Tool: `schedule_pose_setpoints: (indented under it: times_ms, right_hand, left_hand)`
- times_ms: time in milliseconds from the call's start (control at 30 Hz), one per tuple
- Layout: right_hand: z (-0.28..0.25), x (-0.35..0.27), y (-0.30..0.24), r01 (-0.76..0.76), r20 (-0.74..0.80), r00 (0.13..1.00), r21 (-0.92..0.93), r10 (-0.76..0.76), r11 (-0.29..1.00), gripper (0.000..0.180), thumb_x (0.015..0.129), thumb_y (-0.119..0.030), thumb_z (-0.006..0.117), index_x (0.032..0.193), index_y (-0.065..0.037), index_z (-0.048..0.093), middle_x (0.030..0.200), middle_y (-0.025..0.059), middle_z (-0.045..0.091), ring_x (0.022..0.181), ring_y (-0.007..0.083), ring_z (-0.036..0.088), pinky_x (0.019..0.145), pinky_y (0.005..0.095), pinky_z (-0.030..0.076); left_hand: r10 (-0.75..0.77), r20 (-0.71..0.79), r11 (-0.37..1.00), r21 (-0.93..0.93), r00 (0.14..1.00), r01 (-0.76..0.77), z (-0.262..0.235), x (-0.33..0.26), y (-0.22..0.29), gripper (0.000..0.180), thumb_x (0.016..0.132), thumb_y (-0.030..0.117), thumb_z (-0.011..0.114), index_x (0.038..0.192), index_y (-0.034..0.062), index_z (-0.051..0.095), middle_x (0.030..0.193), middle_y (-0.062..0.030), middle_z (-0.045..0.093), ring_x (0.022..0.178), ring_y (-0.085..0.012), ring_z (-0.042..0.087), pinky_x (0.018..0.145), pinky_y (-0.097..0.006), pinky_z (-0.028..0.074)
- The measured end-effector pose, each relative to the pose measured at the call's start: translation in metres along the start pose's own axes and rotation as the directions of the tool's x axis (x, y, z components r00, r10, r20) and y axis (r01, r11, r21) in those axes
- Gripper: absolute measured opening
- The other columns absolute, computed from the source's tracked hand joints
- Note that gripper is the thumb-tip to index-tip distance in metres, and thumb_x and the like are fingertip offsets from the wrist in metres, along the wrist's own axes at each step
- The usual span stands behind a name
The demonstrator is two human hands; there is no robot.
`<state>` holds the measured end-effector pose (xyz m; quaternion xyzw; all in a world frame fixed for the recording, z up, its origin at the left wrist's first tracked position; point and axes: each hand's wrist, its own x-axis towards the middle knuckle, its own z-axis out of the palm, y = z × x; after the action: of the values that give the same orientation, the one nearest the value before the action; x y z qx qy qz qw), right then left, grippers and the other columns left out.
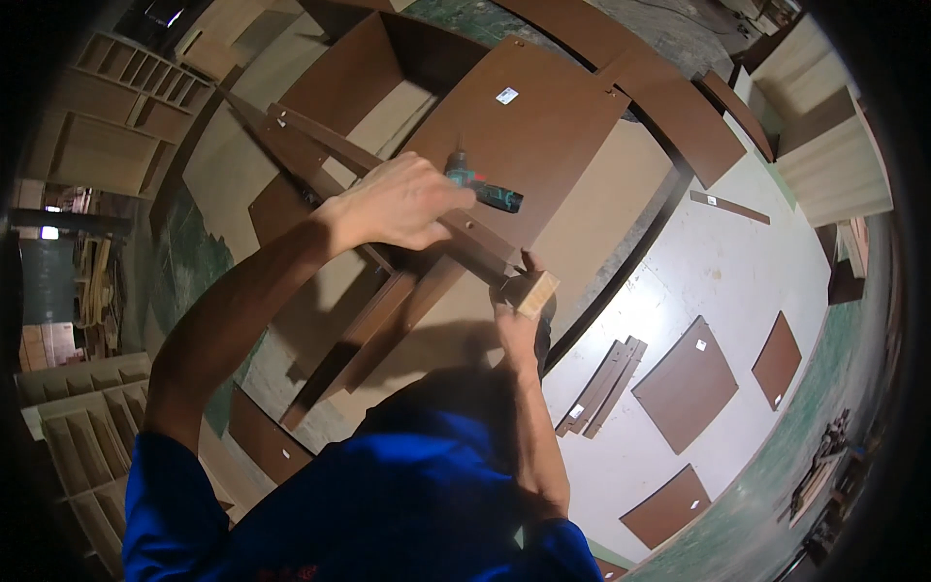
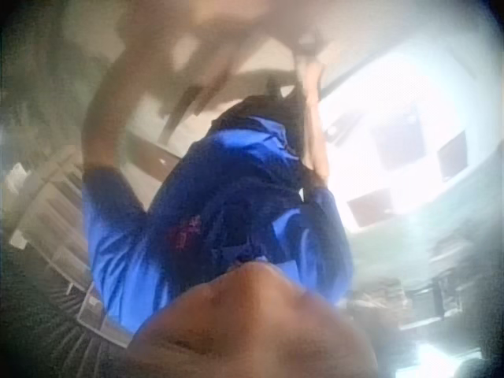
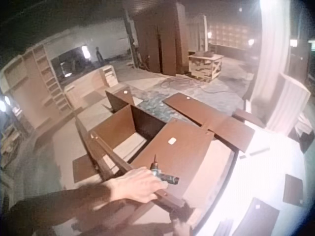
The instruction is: The person assembles wooden furniture by picking up panels, placing them together, and using a power drill to drive screws into pre-drilled holes.
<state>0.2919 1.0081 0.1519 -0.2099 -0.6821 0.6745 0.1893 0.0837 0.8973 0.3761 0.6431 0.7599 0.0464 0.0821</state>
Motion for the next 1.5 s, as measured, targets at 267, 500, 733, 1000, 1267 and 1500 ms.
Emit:
schedule_pose_setpoints:
  times_ms: [267, 500, 733, 1000, 1267, 1500]
  right_hand:
    - [0.029, 0.010, -0.041, 0.189, -0.144, 0.969, -0.090, -0.200, 0.978, 0.059, 0.071, 0.015, 0.047, 0.128, 0.000, 0.044, 0.126, 0.0141, 0.048, 0.121, 0.0258, 0.047, 0.105, 0.0360, 0.036]
    - [0.021, 0.024, -0.040, 0.073, 0.043, 0.996, -0.024, -0.072, 0.997, 0.064, 0.067, 0.012, 0.045, 0.129, 0.000, 0.043, 0.125, 0.0151, 0.047, 0.123, 0.0287, 0.045, 0.105, 0.0358, 0.035]
    - [0.030, 0.032, -0.074, 0.142, -0.191, 0.972, 0.024, -0.135, 0.990, 0.062, 0.068, 0.008, 0.052, 0.128, -0.001, 0.042, 0.126, 0.0161, 0.048, 0.121, 0.0285, 0.048, 0.106, 0.0393, 0.036]
    - [0.009, 0.038, -0.091, 0.299, -0.056, 0.954, 0.231, -0.295, 0.926, 0.110, 0.060, -0.061, 0.082, 0.138, -0.002, 0.032, 0.136, 0.0211, 0.043, 0.126, 0.0348, 0.045, 0.106, 0.0469, 0.036]
    - [-0.005, 0.057, -0.089, 0.393, 0.089, 0.907, 0.178, -0.412, 0.902, 0.112, 0.060, -0.091, 0.050, 0.128, -0.002, 0.046, 0.130, 0.0226, 0.052, 0.112, 0.0403, 0.056, 0.098, 0.0531, 0.039]
    - [0.015, 0.048, -0.085, 0.456, -0.116, 0.884, 0.005, -0.453, 0.890, 0.030, 0.090, -0.020, 0.057, 0.112, -0.003, 0.045, 0.114, 0.0256, 0.057, 0.097, 0.0409, 0.061, 0.085, 0.0510, 0.049]
  left_hand:
    - [-0.110, -0.006, 0.994, -0.020, 0.994, 0.110, -0.008, -0.011, -0.012, 0.031, 0.065, 0.014, 0.070, 0.095, 0.0083, 0.063, 0.066, -0.0138, 0.063, 0.067, -0.0336, 0.064, 0.062, -0.042, 0.051]
    - [-0.120, 0.035, 0.992, -0.025, 0.992, 0.121, -0.015, -0.013, -0.021, 0.035, 0.066, 0.017, 0.071, 0.100, 0.0100, 0.065, 0.069, -0.0151, 0.064, 0.068, -0.0342, 0.063, 0.062, -0.042, 0.050]
    - [-0.036, 0.045, 0.996, -0.075, 0.998, 0.039, -0.014, 0.007, -0.032, 0.028, 0.071, 0.022, 0.071, 0.094, 0.0086, 0.062, 0.071, -0.0134, 0.064, 0.069, -0.0328, 0.064, 0.063, -0.043, 0.050]
    - [0.034, -0.126, 0.993, -0.110, 0.991, -0.048, 0.000, 0.009, -0.030, 0.031, 0.076, 0.034, 0.072, 0.077, 0.0087, 0.055, 0.066, -0.0073, 0.058, 0.063, -0.0231, 0.064, 0.056, -0.036, 0.049]
    - [0.026, -0.001, 0.994, -0.107, 1.000, -0.026, -0.006, 0.003, -0.029, 0.022, 0.077, 0.026, 0.067, 0.087, 0.0061, 0.063, 0.084, -0.0102, 0.067, 0.075, -0.0267, 0.069, 0.062, -0.035, 0.054]
    - [0.019, 0.147, 0.988, -0.156, 0.989, 0.005, -0.015, 0.000, -0.030, 0.021, 0.073, 0.015, 0.065, 0.092, 0.0040, 0.065, 0.094, -0.0114, 0.069, 0.086, -0.0274, 0.069, 0.069, -0.035, 0.055]
